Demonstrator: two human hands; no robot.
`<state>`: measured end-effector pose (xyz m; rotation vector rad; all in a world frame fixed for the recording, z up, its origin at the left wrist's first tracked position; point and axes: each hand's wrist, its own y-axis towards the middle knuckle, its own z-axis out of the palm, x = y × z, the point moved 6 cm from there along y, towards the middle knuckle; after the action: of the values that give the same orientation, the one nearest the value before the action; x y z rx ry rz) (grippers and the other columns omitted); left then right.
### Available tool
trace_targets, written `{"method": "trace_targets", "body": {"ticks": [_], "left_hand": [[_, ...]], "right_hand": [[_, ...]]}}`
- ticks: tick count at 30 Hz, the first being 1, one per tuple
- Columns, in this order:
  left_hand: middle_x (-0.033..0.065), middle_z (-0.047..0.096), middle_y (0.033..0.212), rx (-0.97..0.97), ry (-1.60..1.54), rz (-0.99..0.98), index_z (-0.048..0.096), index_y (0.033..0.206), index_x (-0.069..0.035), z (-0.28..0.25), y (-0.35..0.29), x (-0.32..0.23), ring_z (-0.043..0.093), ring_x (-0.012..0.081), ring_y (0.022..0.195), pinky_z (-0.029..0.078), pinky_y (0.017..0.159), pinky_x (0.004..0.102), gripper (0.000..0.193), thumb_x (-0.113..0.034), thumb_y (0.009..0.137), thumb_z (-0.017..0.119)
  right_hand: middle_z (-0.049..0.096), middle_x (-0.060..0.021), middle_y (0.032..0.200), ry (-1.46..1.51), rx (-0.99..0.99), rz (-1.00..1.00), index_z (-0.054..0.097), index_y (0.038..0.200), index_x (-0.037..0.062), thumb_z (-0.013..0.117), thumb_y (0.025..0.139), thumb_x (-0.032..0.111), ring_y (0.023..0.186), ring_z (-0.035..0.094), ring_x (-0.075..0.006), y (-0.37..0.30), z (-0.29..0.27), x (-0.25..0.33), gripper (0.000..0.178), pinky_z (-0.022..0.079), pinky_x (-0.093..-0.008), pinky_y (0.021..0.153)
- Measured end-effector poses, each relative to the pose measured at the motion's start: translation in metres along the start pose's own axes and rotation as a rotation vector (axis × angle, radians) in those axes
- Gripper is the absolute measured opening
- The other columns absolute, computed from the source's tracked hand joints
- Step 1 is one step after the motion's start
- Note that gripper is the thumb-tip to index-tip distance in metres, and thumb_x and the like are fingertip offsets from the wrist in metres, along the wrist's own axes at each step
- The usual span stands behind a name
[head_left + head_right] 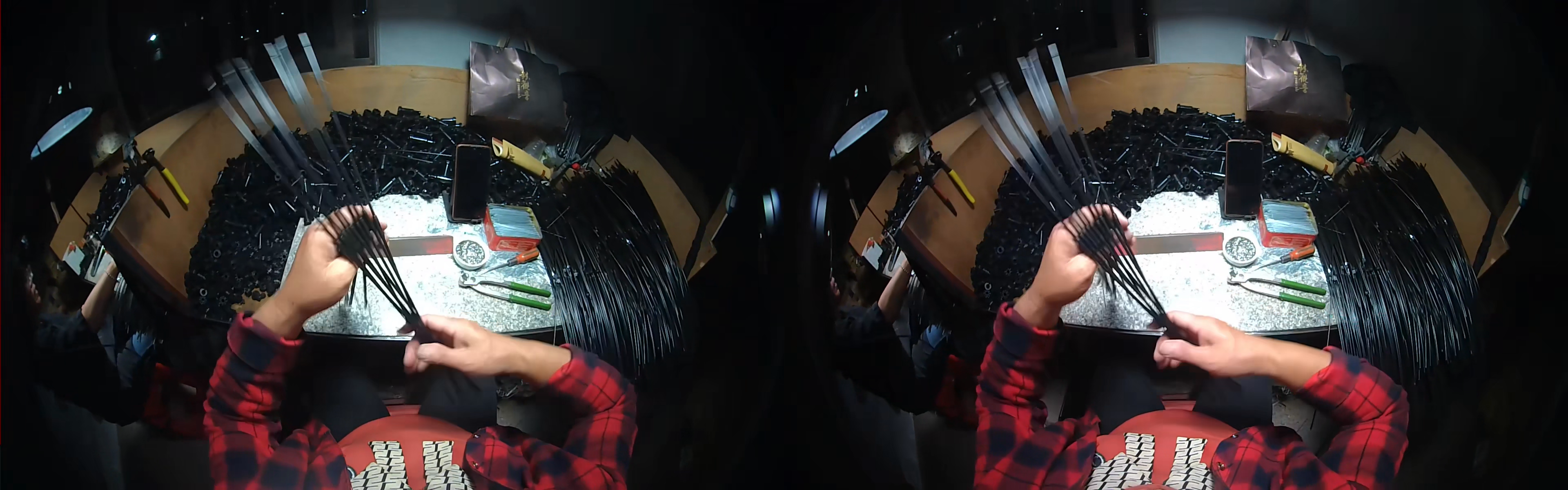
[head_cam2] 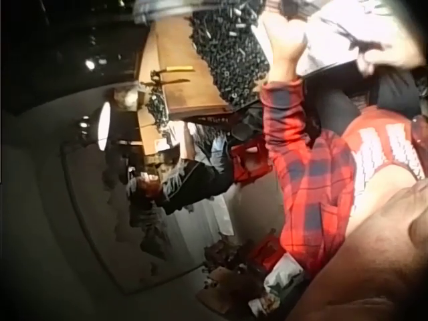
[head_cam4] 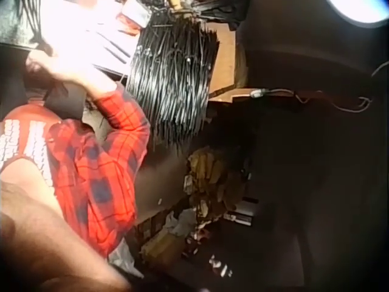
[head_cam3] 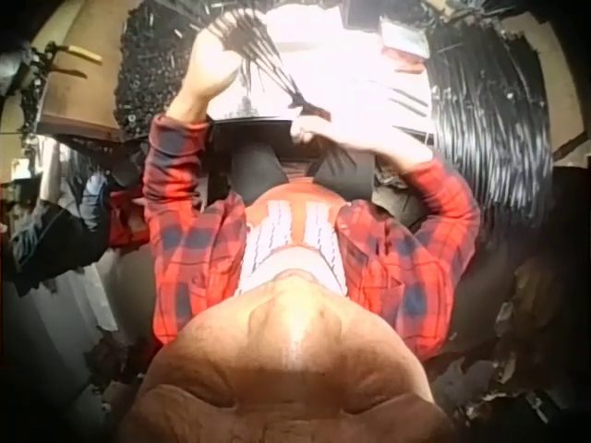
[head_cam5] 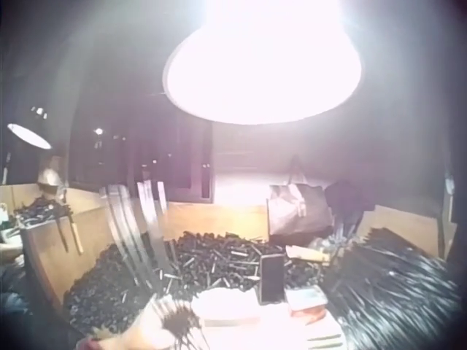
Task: Assembling, measuring, and inspecting small electronic wire harnesses at a manufacturing workbench.
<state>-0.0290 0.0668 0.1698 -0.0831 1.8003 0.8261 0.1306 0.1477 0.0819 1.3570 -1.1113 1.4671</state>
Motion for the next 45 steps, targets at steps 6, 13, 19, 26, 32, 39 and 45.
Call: {"method": "trace_targets", "body": {"ticks": [6, 13, 19, 26, 32, 39, 45], "left_hand": [[0.0129, 0.065, 0.111, 0.011, 0.357, 0.537, 0.065, 0.105, 0.001, -0.005, 0.039, -0.012, 0.056, 0.0270, 0.114, 0.044, 0.096, 0.0364, 0.026, 0.000, 0.079, 0.064], [0.0096, 0.064, 0.114, 0.372, 0.348, 0.213, 0.065, 0.109, -0.009, 0.027, -0.025, 0.096, 0.054, 0.0280, 0.118, 0.037, 0.103, 0.0388, 0.028, 0.000, 0.083, 0.060], [0.0120, 0.029, 0.148, 0.719, 0.913, 0.174, 0.041, 0.137, -0.014, 0.042, -0.079, 0.110, 0.022, 0.0349, 0.139, 0.020, 0.112, 0.0465, 0.063, -0.013, 0.078, 0.064], [0.0182, 0.025, 0.147, 0.661, 1.044, 0.119, 0.035, 0.140, -0.013, 0.050, -0.092, 0.127, 0.021, 0.0365, 0.138, 0.022, 0.111, 0.0484, 0.087, -0.029, 0.066, 0.077], [0.0207, 0.019, 0.149, 0.678, 1.077, 0.097, 0.031, 0.142, -0.011, 0.047, -0.097, 0.124, 0.017, 0.0406, 0.139, 0.021, 0.110, 0.0512, 0.096, -0.036, 0.063, 0.080], [0.0217, 0.030, 0.144, 0.544, 0.965, 0.117, 0.038, 0.136, -0.002, 0.055, -0.100, 0.132, 0.026, 0.0388, 0.136, 0.024, 0.109, 0.0490, 0.084, -0.050, 0.074, 0.068], [0.0177, 0.040, 0.139, 0.443, 1.034, 0.180, 0.041, 0.132, 0.005, 0.054, -0.096, 0.132, 0.036, 0.0307, 0.131, 0.033, 0.106, 0.0401, 0.081, -0.050, 0.077, 0.065]], "right_hand": [[0.059, -0.0055, 0.081, -0.192, -0.292, 0.014, 0.053, 0.097, 0.0005, 0.044, 0.099, 0.021, 0.078, 0.059, -0.0138, 0.023, 0.003, -0.018, 0.022, 0.048, -0.0290, 0.073], [0.059, -0.0183, 0.077, -0.486, -0.203, 0.227, 0.056, 0.094, -0.0004, 0.048, 0.096, 0.028, 0.077, 0.060, -0.0312, 0.030, 0.005, -0.128, 0.030, 0.046, -0.0386, 0.072], [0.062, -0.0244, 0.098, -0.599, -0.091, 0.411, 0.058, 0.109, 0.0025, 0.049, 0.094, 0.032, 0.097, 0.059, -0.0388, 0.033, -0.005, -0.206, 0.034, 0.045, -0.0421, 0.083], [0.056, -0.0249, 0.117, -0.757, -0.177, 0.344, 0.053, 0.122, 0.0028, 0.046, 0.094, 0.036, 0.109, 0.053, -0.0406, 0.060, -0.031, -0.268, 0.044, 0.042, -0.0430, 0.093], [0.056, -0.0250, 0.118, -0.714, -0.214, 0.298, 0.055, 0.119, 0.0028, 0.045, 0.095, 0.037, 0.109, 0.053, -0.0412, 0.049, -0.034, -0.296, 0.043, 0.042, -0.0442, 0.093], [0.056, -0.0272, 0.115, -0.735, -0.164, 0.400, 0.055, 0.119, 0.0029, 0.042, 0.095, 0.038, 0.105, 0.055, -0.0428, 0.058, -0.024, -0.264, 0.045, 0.043, -0.0440, 0.091], [0.062, -0.0280, 0.096, -0.883, -0.044, 0.496, 0.058, 0.107, -0.0058, 0.056, 0.089, 0.036, 0.095, 0.059, -0.0423, 0.041, -0.016, -0.196, 0.046, 0.046, -0.0452, 0.086]]}}
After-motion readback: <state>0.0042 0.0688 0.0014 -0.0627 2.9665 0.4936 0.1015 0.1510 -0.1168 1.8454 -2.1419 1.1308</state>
